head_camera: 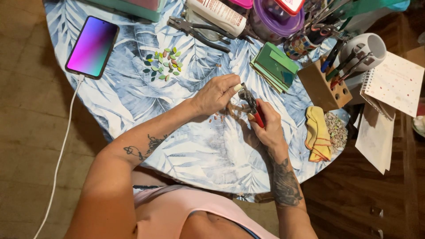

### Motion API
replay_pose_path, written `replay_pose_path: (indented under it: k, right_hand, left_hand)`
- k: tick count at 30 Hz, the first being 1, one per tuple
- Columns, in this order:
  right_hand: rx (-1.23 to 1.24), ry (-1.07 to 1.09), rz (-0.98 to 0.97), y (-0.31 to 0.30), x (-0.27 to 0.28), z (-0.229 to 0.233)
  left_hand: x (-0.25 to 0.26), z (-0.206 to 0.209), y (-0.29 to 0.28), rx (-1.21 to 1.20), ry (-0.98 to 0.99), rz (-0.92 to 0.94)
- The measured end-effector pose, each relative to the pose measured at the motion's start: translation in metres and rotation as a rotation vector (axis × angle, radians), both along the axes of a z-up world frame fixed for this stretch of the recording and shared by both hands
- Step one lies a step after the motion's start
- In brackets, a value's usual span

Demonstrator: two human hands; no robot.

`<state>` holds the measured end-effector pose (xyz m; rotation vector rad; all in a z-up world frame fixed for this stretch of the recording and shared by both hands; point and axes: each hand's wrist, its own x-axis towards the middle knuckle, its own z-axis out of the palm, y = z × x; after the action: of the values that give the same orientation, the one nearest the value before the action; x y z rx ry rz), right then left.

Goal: Cut small mosaic tiles from a strip using pliers and wipe the work surface with a sponge

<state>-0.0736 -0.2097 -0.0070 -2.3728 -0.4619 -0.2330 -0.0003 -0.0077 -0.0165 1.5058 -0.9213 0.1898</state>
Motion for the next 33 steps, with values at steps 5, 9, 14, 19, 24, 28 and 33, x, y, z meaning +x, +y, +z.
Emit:
replay_pose_path:
  k: [5,9,14,19,24,28,33]
  right_hand:
    - [0.001,0.002,-0.009,0.000,0.001,-0.004]
    - [-0.002,-0.002,-0.018,0.000,0.000,-0.002]
    - [0.003,0.002,-0.038,-0.006,0.001,-0.012]
    - [0.005,0.017,-0.088,-0.010,0.000,-0.020]
    - [0.095,-0.018,-0.223,-0.025,0.006,-0.027]
    - [0.206,-0.014,-0.250,-0.021,0.004,-0.019]
    - [0.272,0.013,-0.233,-0.020,0.006,-0.019]
  left_hand:
    - [-0.001,0.002,0.001,0.004,0.008,-0.001]
    - [-0.003,0.006,0.003,0.030,0.018,-0.003]
    - [-0.002,-0.002,0.000,0.019,0.050,-0.009]
    - [-0.003,-0.002,-0.002,0.018,0.051,-0.012]
    - [-0.008,0.001,-0.006,-0.079,0.136,-0.059]
    - [0.005,-0.001,-0.002,-0.143,0.280,-0.036]
    - [0.009,0.013,0.005,-0.283,0.537,-0.073]
